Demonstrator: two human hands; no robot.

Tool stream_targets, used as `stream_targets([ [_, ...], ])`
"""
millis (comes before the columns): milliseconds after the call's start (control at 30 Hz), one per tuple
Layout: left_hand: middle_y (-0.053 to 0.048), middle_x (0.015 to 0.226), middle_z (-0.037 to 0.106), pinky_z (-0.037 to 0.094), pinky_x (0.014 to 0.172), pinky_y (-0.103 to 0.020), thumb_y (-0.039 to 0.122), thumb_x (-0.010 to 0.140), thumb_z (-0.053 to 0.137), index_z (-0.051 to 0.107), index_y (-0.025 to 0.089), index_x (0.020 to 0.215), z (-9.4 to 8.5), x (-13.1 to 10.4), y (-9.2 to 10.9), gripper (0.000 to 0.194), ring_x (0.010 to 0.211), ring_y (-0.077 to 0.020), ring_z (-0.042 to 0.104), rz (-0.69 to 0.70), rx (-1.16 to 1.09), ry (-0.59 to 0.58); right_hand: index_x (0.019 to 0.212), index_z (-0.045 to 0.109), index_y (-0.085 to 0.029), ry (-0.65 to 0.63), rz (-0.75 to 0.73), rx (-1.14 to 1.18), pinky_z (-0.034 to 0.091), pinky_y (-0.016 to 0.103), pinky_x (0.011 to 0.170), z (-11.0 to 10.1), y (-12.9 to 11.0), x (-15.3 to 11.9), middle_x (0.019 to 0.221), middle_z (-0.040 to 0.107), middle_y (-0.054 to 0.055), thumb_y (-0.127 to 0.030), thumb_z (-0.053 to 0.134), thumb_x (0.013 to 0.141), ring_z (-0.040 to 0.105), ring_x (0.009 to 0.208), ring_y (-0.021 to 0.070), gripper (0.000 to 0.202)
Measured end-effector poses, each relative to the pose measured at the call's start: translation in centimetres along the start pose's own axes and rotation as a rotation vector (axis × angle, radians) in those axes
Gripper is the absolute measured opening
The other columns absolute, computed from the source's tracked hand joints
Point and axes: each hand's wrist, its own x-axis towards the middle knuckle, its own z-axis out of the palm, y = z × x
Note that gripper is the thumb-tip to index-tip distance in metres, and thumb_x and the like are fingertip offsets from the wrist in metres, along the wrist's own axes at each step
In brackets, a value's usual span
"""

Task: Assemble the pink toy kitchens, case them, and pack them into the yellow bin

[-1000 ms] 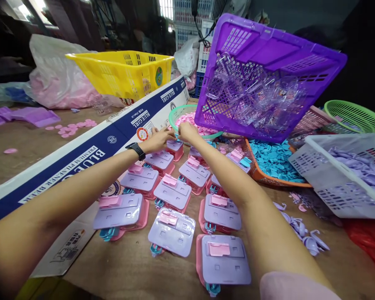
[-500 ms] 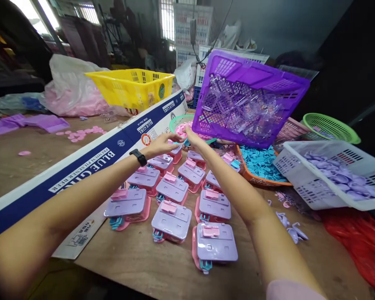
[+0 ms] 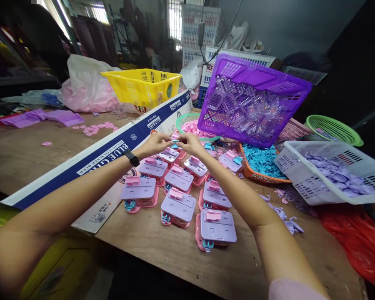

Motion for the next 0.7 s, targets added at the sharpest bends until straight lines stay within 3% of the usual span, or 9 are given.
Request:
stream_targets([
  [133, -0.01, 0.095, 0.075, 0.049, 0.082, -0.034, 0.032, 0.091, 0.059, 0.078, 0.014, 0.094, 0.2, -1.2, -1.5, 0.026, 0.09, -0.0226, 0.065, -0.023, 0.143, 0.016, 0.076, 0.069, -0.014, -0.003, 0.095, -0.118, 0.039, 0.024, 0.065, 2.3, 1.3, 1.3, 0.068, 0.065, 0.0, -0.024, 0.067, 0.087, 0.057, 0.067, 0.0133, 0.015],
  [200, -0.013, 0.113, 0.074, 0.047, 0.095, -0.043, 0.025, 0.091, 0.055, 0.079, 0.016, 0.104, 0.5, -1.7, -1.9, 0.028, 0.111, -0.0285, 0.063, -0.015, 0.269, 0.012, 0.075, 0.069, -0.015, 0.028, 0.173, -0.19, 0.038, 0.023, 0.065, 3.4, 1.8, 1.8, 0.069, 0.067, 0.0, -0.02, 0.067, 0.087, 0.057, 0.068, 0.0131, 0.013],
  [267, -0.014, 0.121, 0.071, 0.043, 0.101, -0.049, 0.014, 0.087, 0.051, 0.079, 0.018, 0.11, 0.8, -2.0, -2.0, 0.036, 0.124, -0.0325, 0.056, 0.013, 0.353, -0.073, 0.074, 0.068, -0.015, 0.048, 0.234, -0.24, 0.036, 0.023, 0.064, 4.3, 2.3, 2.1, 0.07, 0.068, 0.0, -0.017, 0.067, 0.087, 0.057, 0.069, 0.013, 0.014],
  [433, -0.012, 0.131, 0.07, 0.035, 0.098, -0.054, 0.0, 0.073, 0.05, 0.076, 0.022, 0.122, 1.7, -1.8, -2.2, 0.059, 0.126, -0.035, 0.05, 0.034, 0.434, -0.28, 0.079, 0.069, -0.015, 0.09, 0.268, -0.265, 0.038, 0.023, 0.067, 5.8, 3.0, 2.3, 0.081, 0.073, 0.004, -0.017, 0.066, 0.092, 0.061, 0.075, 0.0144, 0.013],
  [533, -0.012, 0.134, 0.07, 0.034, 0.096, -0.053, -0.001, 0.072, 0.05, 0.076, 0.022, 0.122, 2.1, -1.6, -2.6, 0.062, 0.126, -0.0355, 0.049, 0.019, 0.443, -0.283, 0.082, 0.07, -0.014, 0.091, 0.249, -0.279, 0.038, 0.024, 0.069, 5.9, 2.9, 2.5, 0.084, 0.074, 0.005, -0.016, 0.067, 0.092, 0.061, 0.077, 0.0148, 0.01],
  [700, -0.012, 0.132, 0.071, 0.032, 0.095, -0.052, -0.001, 0.073, 0.05, 0.077, 0.023, 0.12, 2.3, -1.8, -2.8, 0.06, 0.127, -0.0359, 0.048, 0.042, 0.448, -0.291, 0.075, 0.069, -0.014, -0.011, 0.205, -0.314, 0.034, 0.024, 0.064, 5.1, 2.8, 2.8, 0.074, 0.07, 0.003, -0.015, 0.068, 0.09, 0.058, 0.071, 0.0142, 0.015],
])
